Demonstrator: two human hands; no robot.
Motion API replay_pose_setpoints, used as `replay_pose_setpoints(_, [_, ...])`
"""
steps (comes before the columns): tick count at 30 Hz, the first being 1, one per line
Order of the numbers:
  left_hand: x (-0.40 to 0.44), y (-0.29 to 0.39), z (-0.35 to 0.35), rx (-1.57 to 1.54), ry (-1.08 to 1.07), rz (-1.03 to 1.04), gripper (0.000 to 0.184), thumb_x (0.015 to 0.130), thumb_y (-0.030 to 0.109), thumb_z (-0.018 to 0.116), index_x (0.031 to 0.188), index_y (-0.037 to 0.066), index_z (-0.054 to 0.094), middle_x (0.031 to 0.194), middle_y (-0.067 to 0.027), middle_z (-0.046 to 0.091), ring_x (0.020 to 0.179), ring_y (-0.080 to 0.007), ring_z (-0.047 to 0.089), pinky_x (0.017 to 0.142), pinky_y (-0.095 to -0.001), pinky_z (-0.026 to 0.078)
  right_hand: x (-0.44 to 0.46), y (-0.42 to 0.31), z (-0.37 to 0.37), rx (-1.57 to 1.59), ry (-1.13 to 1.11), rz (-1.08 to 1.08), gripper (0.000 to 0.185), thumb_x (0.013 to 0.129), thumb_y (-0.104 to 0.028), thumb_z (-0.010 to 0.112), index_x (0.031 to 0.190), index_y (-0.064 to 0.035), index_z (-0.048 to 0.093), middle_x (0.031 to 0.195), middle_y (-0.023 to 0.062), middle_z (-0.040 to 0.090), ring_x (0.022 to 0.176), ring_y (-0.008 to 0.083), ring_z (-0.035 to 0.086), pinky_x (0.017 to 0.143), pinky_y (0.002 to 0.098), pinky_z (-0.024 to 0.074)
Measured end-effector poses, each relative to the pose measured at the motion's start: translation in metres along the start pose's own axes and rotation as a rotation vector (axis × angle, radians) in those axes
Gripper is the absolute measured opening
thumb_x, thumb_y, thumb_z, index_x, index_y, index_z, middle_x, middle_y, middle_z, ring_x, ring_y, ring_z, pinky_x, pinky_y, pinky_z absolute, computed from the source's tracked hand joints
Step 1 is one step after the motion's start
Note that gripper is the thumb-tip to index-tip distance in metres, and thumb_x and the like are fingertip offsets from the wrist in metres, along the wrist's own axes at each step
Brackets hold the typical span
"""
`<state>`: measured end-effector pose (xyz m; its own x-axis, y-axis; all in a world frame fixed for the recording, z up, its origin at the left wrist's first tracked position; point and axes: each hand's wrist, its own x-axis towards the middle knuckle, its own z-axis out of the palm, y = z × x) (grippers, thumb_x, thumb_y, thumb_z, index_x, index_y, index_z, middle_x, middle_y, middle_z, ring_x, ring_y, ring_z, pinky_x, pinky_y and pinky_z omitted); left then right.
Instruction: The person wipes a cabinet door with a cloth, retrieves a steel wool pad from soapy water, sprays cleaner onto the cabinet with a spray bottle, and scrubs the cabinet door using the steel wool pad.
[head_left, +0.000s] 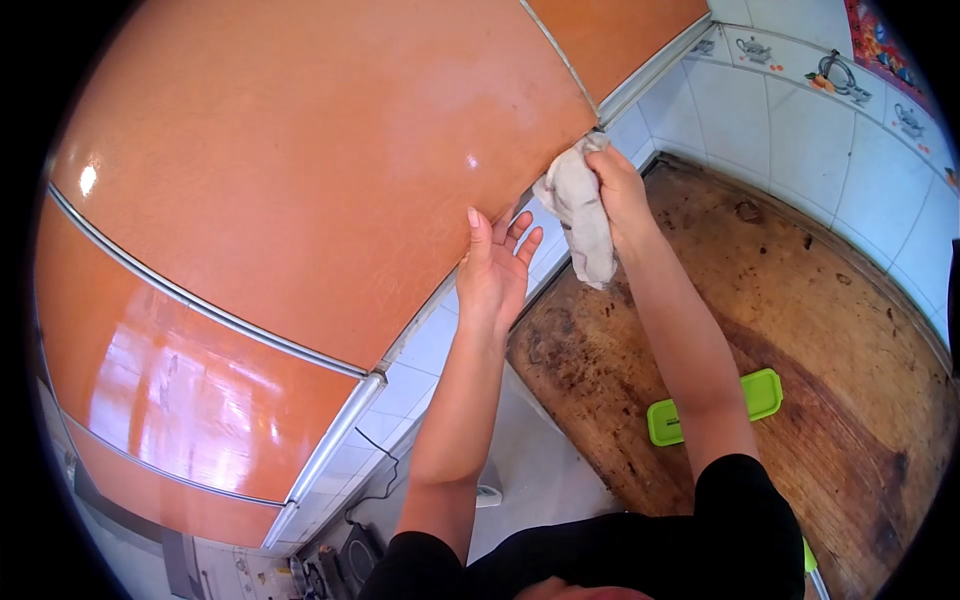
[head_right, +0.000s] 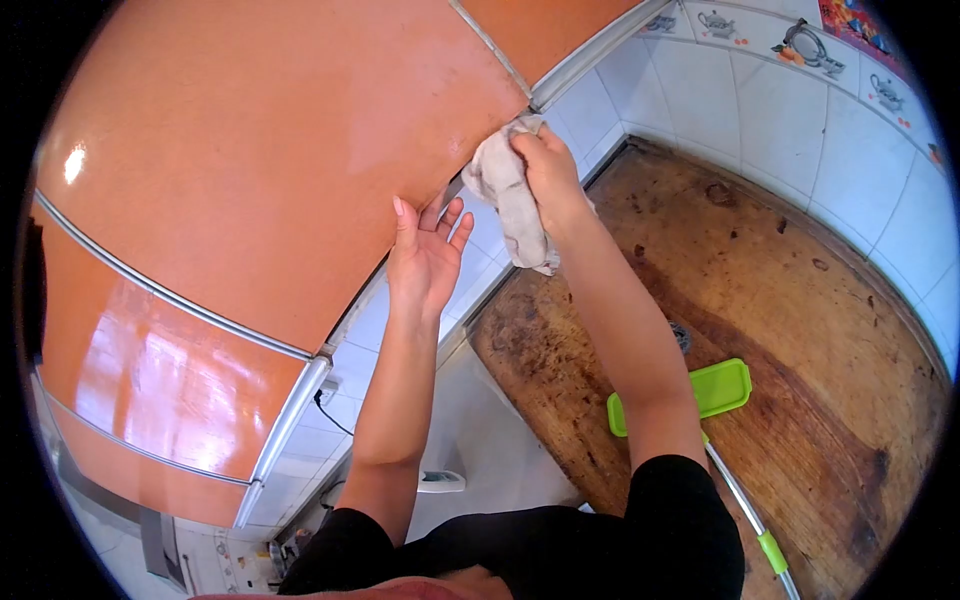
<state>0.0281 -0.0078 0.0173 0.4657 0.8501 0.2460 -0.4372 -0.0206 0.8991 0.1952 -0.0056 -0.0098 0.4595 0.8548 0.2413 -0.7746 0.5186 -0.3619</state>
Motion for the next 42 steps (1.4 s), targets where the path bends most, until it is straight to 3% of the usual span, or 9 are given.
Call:
replay_pose_setpoints(3, [0.001,-0.002,-0.001,-0.004,0.018,-0.003,0.055,0.094,0.051,0.05,0.13,0.011,0.045,0.126,-0.0064,0.052,0.104,-0.0195,0.05,0.093,-0.0401,0.044,0.006,-0.005,-0.003,-0.043,-0.027,-0.006,0.02,0.089,-0.01,0.057,0.106,0.0007,0.057,0.092,0.0084,0.063,0.079,0.013,0.06,0.067,0.0278,0.0506])
replay_pose_setpoints(7, [0.0,-0.003,-0.002,-0.014,0.023,-0.006,0.055,0.094,0.051,0.05,0.131,0.012,0.045,0.127,-0.0066,0.052,0.105,-0.0197,0.051,0.093,-0.0403,0.045,0.007,-0.006,0.015,-0.394,0.008,-0.143,0.029,0.088,-0.017,0.068,0.103,0.0052,0.056,0.089,0.0097,0.064,0.076,0.0126,0.061,0.066,0.0261,0.0501])
replay_pose_setpoints(16, [-0.001,0.001,0.003,-0.023,-0.005,0.006,0.052,0.095,0.047,0.05,0.129,0.008,0.046,0.126,-0.0103,0.053,0.102,-0.0195,0.052,0.09,-0.0393,0.047,0.013,0.004,0.016,-0.638,0.062,-0.292,0.028,0.093,-0.025,0.063,0.094,0.0027,0.059,0.081,0.0053,0.063,0.071,0.0104,0.058,0.064,0.0258,0.0478])
replay_pose_setpoints(19, [0.001,0.001,-0.002,0.005,-0.042,-0.004,0.053,0.096,0.049,0.047,0.132,0.011,0.043,0.128,-0.0067,0.052,0.104,-0.0193,0.051,0.092,-0.0397,0.045,0.014,0.008,0.016,-0.685,0.123,-0.348,0.027,0.094,-0.025,0.06,0.094,0.002,0.059,0.081,0.0051,0.063,0.071,0.0102,0.057,0.063,0.0262,0.0467])
replay_pose_setpoints(31, [0.001,0.0,-0.003,-0.013,-0.008,-0.011,0.051,0.095,0.049,0.048,0.129,0.01,0.047,0.124,-0.0064,0.054,0.102,-0.0189,0.053,0.092,-0.0395,0.045,0.02,0.02,0.014,-0.509,0.187,-0.321,0.021,0.099,-0.016,0.048,0.105,0.001,0.06,0.087,0.0029,0.062,0.074,0.0089,0.054,0.066,0.0257,0.0455])
replay_pose_setpoints(34, [0.002,0.0,-0.003,-0.017,-0.013,-0.01,0.052,0.095,0.049,0.049,0.129,0.01,0.047,0.124,-0.0066,0.054,0.102,-0.0191,0.053,0.092,-0.0395,0.045,0.019,0.02,0.015,-0.458,0.204,-0.338,0.019,0.097,-0.014,0.048,0.093,0.0034,0.055,0.083,0.0087,0.061,0.074,0.0148,0.055,0.066,0.0311,0.045])
replay_pose_setpoints(37, [0.002,0.0,-0.002,-0.028,0.001,-0.012,0.053,0.094,0.05,0.05,0.128,0.01,0.047,0.123,-0.0068,0.055,0.102,-0.0194,0.053,0.092,-0.0393,0.046,0.02,0.021,0.01,-0.478,0.187,-0.297,0.021,0.1,-0.013,0.045,0.108,0.0012,0.059,0.09,0.0031,0.062,0.076,0.0087,0.054,0.069,0.0244,0.0452])
replay_pose_setpoints(40, [0.001,0.0,-0.001,-0.026,-0.003,-0.006,0.053,0.094,0.05,0.05,0.129,0.01,0.047,0.123,-0.0068,0.054,0.102,-0.0196,0.053,0.092,-0.0391,0.046,0.022,0.027,0.001,-0.519,0.167,-0.451,0.02,0.099,-0.012,0.045,0.108,0.0009,0.058,0.09,0.0047,0.062,0.077,0.0109,0.056,0.069,0.0253,0.0468])
replay_pose_setpoints(42, [0.001,0.0,-0.002,-0.025,0.012,-0.006,0.053,0.094,0.05,0.049,0.129,0.01,0.047,0.124,-0.0069,0.054,0.104,-0.0205,0.053,0.092,-0.039,0.046,0.02,0.028,-0.017,-0.467,0.226,-0.318,0.018,0.098,-0.012,0.047,0.103,0.0012,0.058,0.086,0.0066,0.062,0.077,0.0123,0.056,0.069,0.0269,0.0468])
